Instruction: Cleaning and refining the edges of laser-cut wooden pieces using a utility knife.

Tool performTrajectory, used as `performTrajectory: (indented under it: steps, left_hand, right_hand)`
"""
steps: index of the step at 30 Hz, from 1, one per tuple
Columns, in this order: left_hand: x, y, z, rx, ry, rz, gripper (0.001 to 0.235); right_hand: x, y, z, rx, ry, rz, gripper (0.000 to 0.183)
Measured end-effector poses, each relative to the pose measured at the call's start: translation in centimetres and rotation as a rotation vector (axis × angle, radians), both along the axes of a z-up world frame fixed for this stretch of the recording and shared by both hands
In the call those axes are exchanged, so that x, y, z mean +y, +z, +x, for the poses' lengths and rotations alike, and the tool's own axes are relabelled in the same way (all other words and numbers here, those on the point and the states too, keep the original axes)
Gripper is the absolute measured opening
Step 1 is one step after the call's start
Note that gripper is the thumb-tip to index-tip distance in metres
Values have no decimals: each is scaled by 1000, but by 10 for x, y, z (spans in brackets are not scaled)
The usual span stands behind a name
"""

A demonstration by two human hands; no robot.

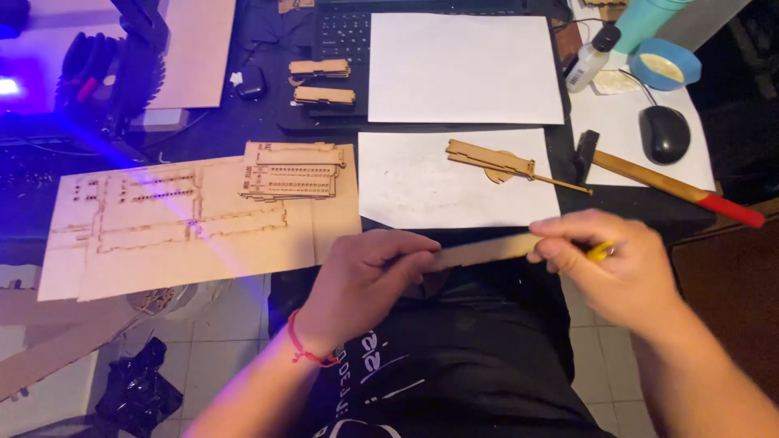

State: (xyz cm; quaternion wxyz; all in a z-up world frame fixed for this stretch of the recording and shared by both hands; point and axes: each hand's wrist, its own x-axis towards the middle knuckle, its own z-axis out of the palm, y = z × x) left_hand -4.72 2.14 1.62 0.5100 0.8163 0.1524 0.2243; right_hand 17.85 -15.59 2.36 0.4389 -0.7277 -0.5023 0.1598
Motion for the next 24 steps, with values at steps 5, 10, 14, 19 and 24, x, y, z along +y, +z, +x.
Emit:
performTrajectory:
  steps: [5, 10, 14, 19, 24]
  left_hand:
    - [58, -19, -25, -97, 203, 269, 18]
    - [132, -9, -47, 367, 575, 621, 27]
    - [176, -36, -35, 517, 325, 983, 15]
    - [197, -56, -14, 681, 128, 946, 29]
    - [206, -64, -12, 636, 73, 898, 34]
  right_hand:
    - [77, 26, 38, 152, -219, -231, 15]
    - [175, 19, 67, 400, -257, -267, 26]
    - [224, -5, 83, 427, -233, -336, 22]
    - [233, 5, 72, 463, -253, -422, 22]
    - [230, 4, 77, 413, -294, -488, 19]
